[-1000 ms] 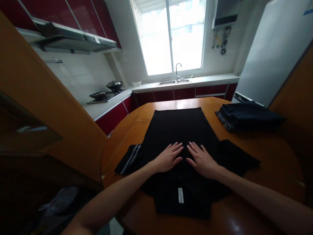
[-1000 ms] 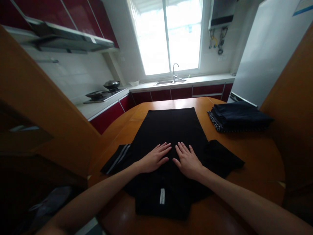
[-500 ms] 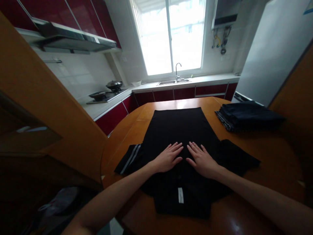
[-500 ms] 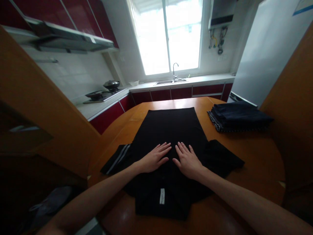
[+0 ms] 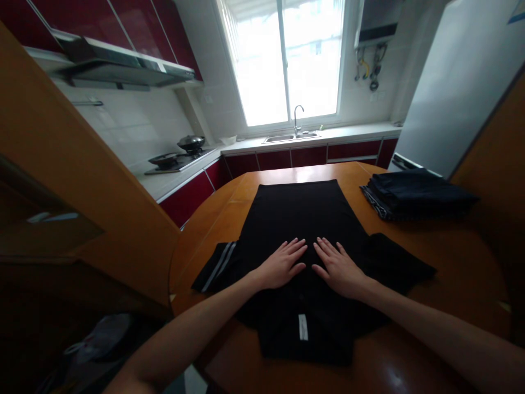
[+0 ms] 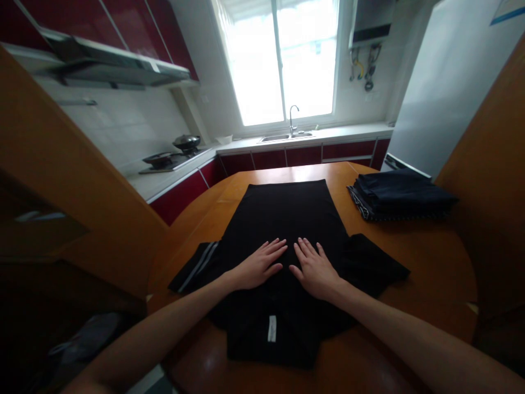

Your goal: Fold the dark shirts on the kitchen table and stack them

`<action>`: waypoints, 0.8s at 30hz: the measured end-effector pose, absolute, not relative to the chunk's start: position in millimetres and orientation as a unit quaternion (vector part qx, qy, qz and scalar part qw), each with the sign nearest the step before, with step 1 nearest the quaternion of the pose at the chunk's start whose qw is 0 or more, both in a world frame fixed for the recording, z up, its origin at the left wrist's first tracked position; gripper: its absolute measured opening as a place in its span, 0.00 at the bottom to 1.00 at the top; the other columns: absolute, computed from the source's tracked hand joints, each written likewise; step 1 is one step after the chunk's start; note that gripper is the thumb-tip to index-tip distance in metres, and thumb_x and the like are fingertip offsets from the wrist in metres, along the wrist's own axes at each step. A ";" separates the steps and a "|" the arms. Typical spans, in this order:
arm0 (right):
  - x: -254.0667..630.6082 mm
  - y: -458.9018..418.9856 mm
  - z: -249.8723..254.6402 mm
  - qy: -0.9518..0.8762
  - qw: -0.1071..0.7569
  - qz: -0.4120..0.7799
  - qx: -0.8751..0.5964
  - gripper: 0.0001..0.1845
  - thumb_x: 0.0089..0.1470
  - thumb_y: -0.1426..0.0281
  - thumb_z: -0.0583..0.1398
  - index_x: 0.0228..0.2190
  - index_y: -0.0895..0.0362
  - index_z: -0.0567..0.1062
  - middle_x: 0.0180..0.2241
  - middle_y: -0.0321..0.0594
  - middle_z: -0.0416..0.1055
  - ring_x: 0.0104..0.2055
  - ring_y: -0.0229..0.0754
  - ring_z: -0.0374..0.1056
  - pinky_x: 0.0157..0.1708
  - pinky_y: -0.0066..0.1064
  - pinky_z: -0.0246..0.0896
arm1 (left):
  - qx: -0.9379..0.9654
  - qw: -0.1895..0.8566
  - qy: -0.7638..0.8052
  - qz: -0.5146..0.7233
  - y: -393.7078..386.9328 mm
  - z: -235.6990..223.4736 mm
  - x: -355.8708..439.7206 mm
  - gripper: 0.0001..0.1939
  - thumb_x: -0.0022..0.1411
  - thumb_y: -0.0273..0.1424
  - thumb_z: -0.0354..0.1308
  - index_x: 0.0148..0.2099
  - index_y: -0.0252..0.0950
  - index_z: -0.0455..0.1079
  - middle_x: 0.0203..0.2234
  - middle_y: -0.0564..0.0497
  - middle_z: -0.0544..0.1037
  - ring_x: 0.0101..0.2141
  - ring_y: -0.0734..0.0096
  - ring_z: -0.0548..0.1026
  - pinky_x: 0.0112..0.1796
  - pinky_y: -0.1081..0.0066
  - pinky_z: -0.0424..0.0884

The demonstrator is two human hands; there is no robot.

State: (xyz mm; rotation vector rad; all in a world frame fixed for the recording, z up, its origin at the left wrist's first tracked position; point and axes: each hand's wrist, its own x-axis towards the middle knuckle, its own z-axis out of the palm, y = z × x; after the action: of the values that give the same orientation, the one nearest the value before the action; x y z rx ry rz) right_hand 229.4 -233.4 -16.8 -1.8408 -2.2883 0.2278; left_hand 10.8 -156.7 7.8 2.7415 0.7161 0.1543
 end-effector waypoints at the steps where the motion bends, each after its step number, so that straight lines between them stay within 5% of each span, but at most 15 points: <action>1: 229.5 -233.1 -17.4 -0.773 0.099 0.077 -0.622 0.39 0.65 0.53 0.46 0.68 0.64 0.54 0.71 0.49 0.42 0.73 0.50 0.37 0.69 0.52 0.34 | 0.955 0.153 0.250 0.056 -156.6 8.0 11.0 0.30 0.75 0.45 0.43 0.73 0.43 0.48 0.72 0.48 0.49 0.70 0.61 0.44 0.67 0.52 0.45; 11: 230.1 -232.8 -19.9 -0.773 0.115 0.077 -0.619 0.38 0.65 0.54 0.47 0.68 0.64 0.55 0.71 0.50 0.43 0.73 0.51 0.37 0.69 0.53 0.34 | 0.888 0.089 0.446 0.067 -138.9 3.2 3.1 0.31 0.75 0.45 0.41 0.73 0.38 0.49 0.71 0.44 0.48 0.71 0.53 0.43 0.65 0.43 0.41; 24: 230.1 -233.5 -17.0 -0.771 0.120 0.084 -0.620 0.37 0.65 0.55 0.48 0.68 0.63 0.55 0.71 0.50 0.43 0.73 0.51 0.38 0.69 0.53 0.34 | 0.895 0.150 0.419 0.037 -135.6 7.5 -4.9 0.31 0.74 0.46 0.44 0.73 0.40 0.51 0.72 0.43 0.47 0.70 0.48 0.41 0.65 0.41 0.40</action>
State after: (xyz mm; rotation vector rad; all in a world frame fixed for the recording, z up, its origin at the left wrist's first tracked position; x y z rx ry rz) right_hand 230.1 -233.5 -17.0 -1.8119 -2.2509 0.2464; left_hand -4.9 -135.6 7.5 2.5720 1.2028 0.1069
